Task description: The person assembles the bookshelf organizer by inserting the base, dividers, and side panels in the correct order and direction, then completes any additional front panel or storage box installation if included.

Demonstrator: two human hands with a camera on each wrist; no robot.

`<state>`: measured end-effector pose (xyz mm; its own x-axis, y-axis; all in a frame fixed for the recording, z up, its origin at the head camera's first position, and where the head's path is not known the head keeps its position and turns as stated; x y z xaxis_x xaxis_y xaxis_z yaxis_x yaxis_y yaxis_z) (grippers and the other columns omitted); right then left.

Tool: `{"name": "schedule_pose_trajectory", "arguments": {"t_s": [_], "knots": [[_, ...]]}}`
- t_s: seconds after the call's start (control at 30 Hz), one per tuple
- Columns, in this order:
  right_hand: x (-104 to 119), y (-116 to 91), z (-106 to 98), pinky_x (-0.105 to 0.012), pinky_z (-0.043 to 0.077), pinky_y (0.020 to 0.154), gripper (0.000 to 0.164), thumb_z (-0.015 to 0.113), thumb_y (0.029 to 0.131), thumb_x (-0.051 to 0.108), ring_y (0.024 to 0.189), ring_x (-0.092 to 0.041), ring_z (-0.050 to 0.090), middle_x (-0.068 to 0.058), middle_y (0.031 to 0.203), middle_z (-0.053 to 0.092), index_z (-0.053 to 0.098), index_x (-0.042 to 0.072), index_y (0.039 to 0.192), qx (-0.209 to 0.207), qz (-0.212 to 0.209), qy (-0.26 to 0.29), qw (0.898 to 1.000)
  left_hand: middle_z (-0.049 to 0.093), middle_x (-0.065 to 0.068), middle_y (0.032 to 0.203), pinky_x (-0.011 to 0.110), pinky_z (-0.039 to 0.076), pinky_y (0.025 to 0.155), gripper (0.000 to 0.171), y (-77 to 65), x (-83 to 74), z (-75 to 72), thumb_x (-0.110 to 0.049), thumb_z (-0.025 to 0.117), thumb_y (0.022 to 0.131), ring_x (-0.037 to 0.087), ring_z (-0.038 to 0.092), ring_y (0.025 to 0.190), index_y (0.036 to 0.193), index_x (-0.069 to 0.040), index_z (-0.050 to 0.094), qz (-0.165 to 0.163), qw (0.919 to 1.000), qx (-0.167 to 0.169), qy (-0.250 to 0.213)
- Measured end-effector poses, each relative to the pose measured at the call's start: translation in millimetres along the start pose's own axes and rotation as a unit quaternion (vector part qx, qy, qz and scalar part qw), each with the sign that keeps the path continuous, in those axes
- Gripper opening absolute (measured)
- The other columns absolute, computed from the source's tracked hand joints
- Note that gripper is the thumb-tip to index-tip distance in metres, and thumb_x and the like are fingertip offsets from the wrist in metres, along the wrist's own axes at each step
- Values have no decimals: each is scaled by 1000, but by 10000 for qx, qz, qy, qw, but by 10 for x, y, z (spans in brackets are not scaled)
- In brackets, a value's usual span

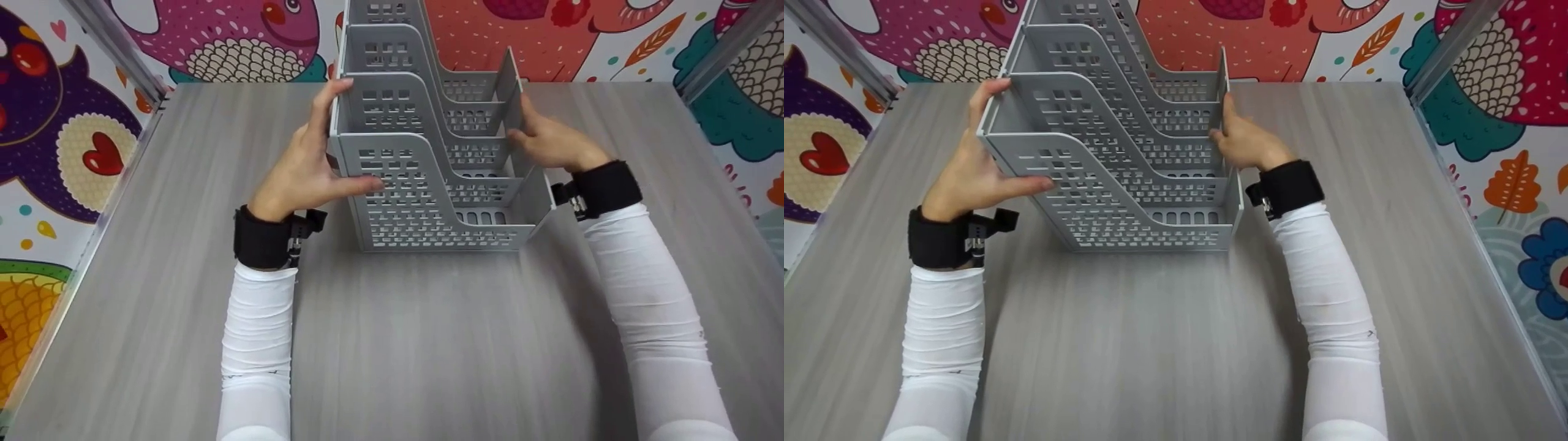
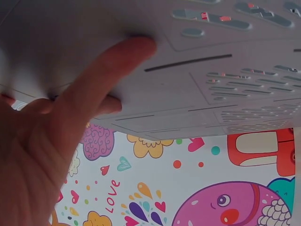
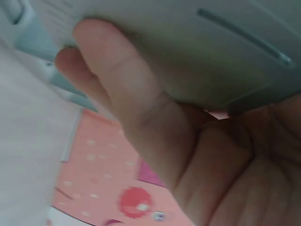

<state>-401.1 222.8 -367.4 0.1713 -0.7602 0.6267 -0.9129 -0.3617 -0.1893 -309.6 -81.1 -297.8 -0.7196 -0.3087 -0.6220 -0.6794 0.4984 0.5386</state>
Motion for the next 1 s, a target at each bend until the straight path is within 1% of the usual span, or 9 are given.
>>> {"name": "schedule_pose_trajectory", "arguments": {"t_s": [0.07, 0.17, 0.23, 0.43, 0.5, 0.67, 0.83, 0.9, 1.0], "knots": [[-56, 12, 59, -64, 20, 121, 79, 42, 106, 28, 148, -44, 31, -23, 164, 24, -13, 19, 161, 33, 45, 55, 10000, 62, 17, 134, 35, 54, 100, 109, 9, -4, 8, -23, 90, 75, 21, 67, 113, 150, -3, 14, 29, 10000, 3, -7], [-112, 19, 105, -65, 21, 120, 81, 44, 105, 32, 146, -46, 33, -26, 161, 27, -14, 20, 161, 21, 89, 96, 9999, 62, 17, 134, 35, 54, 100, 109, 19, -4, 1, -23, 90, 74, 21, 67, 113, 150, -3, 14, 43, 10000, -48, 28], [-119, 17, 118, -65, 23, 120, 82, 45, 105, 33, 144, -47, 36, -28, 160, 29, -15, 20, 160, 22, 62, 83, 9999, 61, 17, 134, 35, 54, 99, 109, 19, -3, 1, -23, 90, 74, 21, 67, 113, 150, -3, 14, 22, 10000, -51, 23], [-136, 23, 154, -64, 28, 118, 87, 48, 104, 36, 136, -45, 47, -28, 153, 42, -17, 18, 160, 68, 85, -106, 9999, 61, 19, 133, 35, 56, 95, 108, -4, 14, 5, -22, 89, 75, 20, 68, 110, 150, -5, 14, -39, 9999, -20, -106], [-161, 42, 196, -63, 27, 118, 89, 48, 104, 38, 137, -45, 46, -28, 155, 39, -18, 19, 159, 108, 123, -133, 9998, 61, 19, 133, 35, 56, 94, 108, -12, 16, -2, -22, 89, 75, 20, 68, 109, 150, -6, 15, -54, 9999, -32, -103], [-259, 80, 354, -59, 23, 122, 89, 46, 104, 39, 141, -47, 40, -32, 157, 31, -21, 15, 158, 229, 181, -209, 9994, 62, 16, 130, 36, 55, 96, 108, -48, 31, 0, -24, 89, 75, 18, 68, 108, 151, -7, 15, -185, 9998, -37, 8], [-341, 85, 395, -58, 20, 123, 89, 44, 105, 42, 145, -49, 32, -36, 157, 28, -20, 13, 159, 48, 124, -206, 9997, 64, 14, 128, 38, 55, 96, 108, -46, 36, 7, -24, 89, 75, 18, 68, 106, 152, -9, 15, -294, 9995, -41, 45], [-363, 84, 401, -58, 18, 124, 88, 44, 105, 42, 147, -49, 30, -36, 158, 26, -20, 13, 159, -4, 88, -137, 9999, 64, 15, 129, 38, 55, 97, 108, -38, 29, 6, -24, 89, 75, 18, 68, 106, 152, -8, 15, -281, 9996, -39, 19], [-386, 80, 405, -58, 18, 124, 86, 43, 105, 41, 146, -48, 31, -35, 158, 26, -19, 14, 159, -44, 25, -23, 10000, 63, 16, 130, 35, 56, 95, 109, -23, 9, 2, -24, 89, 75, 18, 69, 107, 152, -7, 15, -206, 9998, -19, -37]]}}
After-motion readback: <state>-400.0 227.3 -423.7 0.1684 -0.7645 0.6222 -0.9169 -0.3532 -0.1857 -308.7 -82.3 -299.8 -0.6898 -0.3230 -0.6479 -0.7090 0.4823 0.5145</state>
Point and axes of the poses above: each hand's wrist, its own y-axis towards the middle knuckle, its own z-axis out of the palm, x = y × z, the point moved 8 cm from there along y, towards the middle knuckle
